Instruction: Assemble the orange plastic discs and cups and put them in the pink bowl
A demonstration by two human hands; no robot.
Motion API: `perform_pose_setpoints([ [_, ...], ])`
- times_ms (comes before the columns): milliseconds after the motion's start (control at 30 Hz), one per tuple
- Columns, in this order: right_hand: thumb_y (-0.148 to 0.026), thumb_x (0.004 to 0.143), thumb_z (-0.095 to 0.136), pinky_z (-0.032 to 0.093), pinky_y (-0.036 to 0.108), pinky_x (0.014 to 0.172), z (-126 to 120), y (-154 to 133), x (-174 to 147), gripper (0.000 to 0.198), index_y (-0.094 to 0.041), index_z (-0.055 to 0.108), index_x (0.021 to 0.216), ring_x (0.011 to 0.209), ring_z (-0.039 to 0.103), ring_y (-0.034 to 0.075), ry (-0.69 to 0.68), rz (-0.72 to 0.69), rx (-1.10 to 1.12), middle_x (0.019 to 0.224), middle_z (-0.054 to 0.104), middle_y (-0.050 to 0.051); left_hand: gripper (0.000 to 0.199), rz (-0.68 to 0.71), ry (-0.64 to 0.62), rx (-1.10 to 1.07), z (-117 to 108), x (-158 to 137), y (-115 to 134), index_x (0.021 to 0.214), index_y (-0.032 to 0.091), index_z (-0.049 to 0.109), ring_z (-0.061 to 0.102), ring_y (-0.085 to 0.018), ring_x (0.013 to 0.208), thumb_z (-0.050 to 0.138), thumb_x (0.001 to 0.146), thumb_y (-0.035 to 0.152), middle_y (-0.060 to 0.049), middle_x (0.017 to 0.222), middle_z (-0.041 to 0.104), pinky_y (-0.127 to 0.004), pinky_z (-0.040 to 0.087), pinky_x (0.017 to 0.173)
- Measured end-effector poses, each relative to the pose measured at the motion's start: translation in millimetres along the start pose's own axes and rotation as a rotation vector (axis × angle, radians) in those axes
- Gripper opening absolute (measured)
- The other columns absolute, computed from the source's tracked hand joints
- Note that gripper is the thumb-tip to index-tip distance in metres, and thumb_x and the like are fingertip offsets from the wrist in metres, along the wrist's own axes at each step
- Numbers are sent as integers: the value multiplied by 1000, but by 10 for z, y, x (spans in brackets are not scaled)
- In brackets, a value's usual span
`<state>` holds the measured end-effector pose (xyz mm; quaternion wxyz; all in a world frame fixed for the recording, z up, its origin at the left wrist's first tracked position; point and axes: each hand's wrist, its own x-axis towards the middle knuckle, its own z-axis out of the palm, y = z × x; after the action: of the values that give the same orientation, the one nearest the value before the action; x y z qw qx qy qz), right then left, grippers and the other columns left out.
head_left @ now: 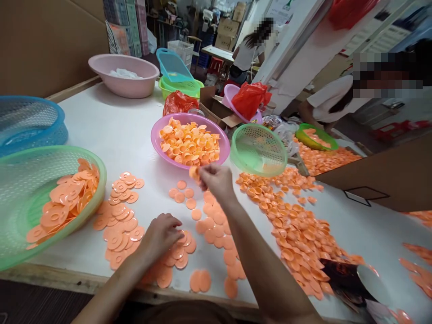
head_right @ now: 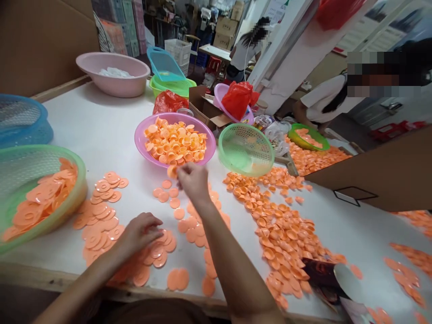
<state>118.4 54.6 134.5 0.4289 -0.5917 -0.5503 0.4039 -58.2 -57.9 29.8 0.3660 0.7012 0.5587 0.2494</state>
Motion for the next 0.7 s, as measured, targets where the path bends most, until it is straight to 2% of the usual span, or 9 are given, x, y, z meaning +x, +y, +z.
perform_pose_setpoints([
  [100, -36, 76, 67, 54, 24, 50, -384, -224, 395, 41, -10, 66, 107, 49, 61, 11, 172, -103, 82, 70, 68, 1, 19, 65, -40, 199, 139, -45, 10, 86, 25, 72, 59, -23, 90, 65, 71, 17, -4, 93, 67, -37, 40, 78],
  [167, -39, 74, 69, 57, 27, 57, -693, -153, 377, 51, -11, 65, 116, 60, 65, 13, 233, -154, 10, 84, 71, 5, 21, 46, 1, 254, 148, -8, -39, 91, 25, 71, 59, -23, 92, 60, 75, 16, -4, 95, 65, -38, 38, 80],
  [267, -43, 76, 66, 56, 37, 77, -1250, 336, -122, 41, -13, 72, 104, 83, 67, 21, 351, -158, -325, 94, 73, 10, 24, 23, 128, 284, 48, 63, -132, 101, 24, 69, 59, -24, 96, 53, 84, 19, -6, 99, 65, -39, 39, 81],
  [333, -44, 77, 62, 51, 44, 88, -1639, 837, -634, 38, -15, 74, 99, 93, 65, 27, 442, -36, -585, 98, 72, 12, 26, 62, 186, 304, -17, 77, -148, 106, 25, 68, 58, -25, 101, 51, 87, 21, -7, 105, 65, -38, 39, 81],
  [367, -44, 76, 60, 49, 47, 90, -1810, 1093, -902, 38, -15, 74, 96, 95, 63, 30, 472, 43, -720, 97, 72, 14, 26, 105, 179, 315, -29, 73, -135, 107, 26, 69, 56, -25, 104, 52, 87, 23, -7, 109, 64, -38, 38, 81],
  [433, -40, 73, 58, 45, 52, 92, -2047, 1518, -1404, 39, -13, 74, 95, 97, 61, 35, 500, 175, -932, 93, 69, 17, 24, 219, 87, 343, -2, 55, -84, 104, 29, 70, 55, -26, 106, 60, 83, 25, -7, 112, 65, -38, 36, 80],
  [500, -37, 70, 59, 46, 50, 91, -2116, 1754, -1781, 39, -12, 74, 95, 98, 59, 35, 495, 238, -969, 96, 66, 18, 19, 305, -37, 372, 68, 51, -39, 94, 30, 72, 56, -25, 100, 65, 77, 24, -5, 105, 67, -38, 34, 77],
  [567, -33, 69, 59, 47, 47, 91, -2055, 1811, -1962, 35, -14, 74, 94, 98, 59, 33, 486, 232, -903, 97, 65, 17, 14, 320, -70, 404, 137, 88, -43, 86, 30, 72, 57, -24, 94, 64, 76, 25, -5, 98, 68, -37, 32, 74],
  [700, -26, 68, 60, 49, 40, 91, -1890, 1682, -1888, 36, -18, 71, 101, 100, 61, 28, 444, 173, -722, 102, 65, 11, 22, 238, 84, 441, 172, 231, -166, 96, 31, 73, 57, -27, 98, 54, 86, 35, -6, 102, 68, -37, 31, 73],
])
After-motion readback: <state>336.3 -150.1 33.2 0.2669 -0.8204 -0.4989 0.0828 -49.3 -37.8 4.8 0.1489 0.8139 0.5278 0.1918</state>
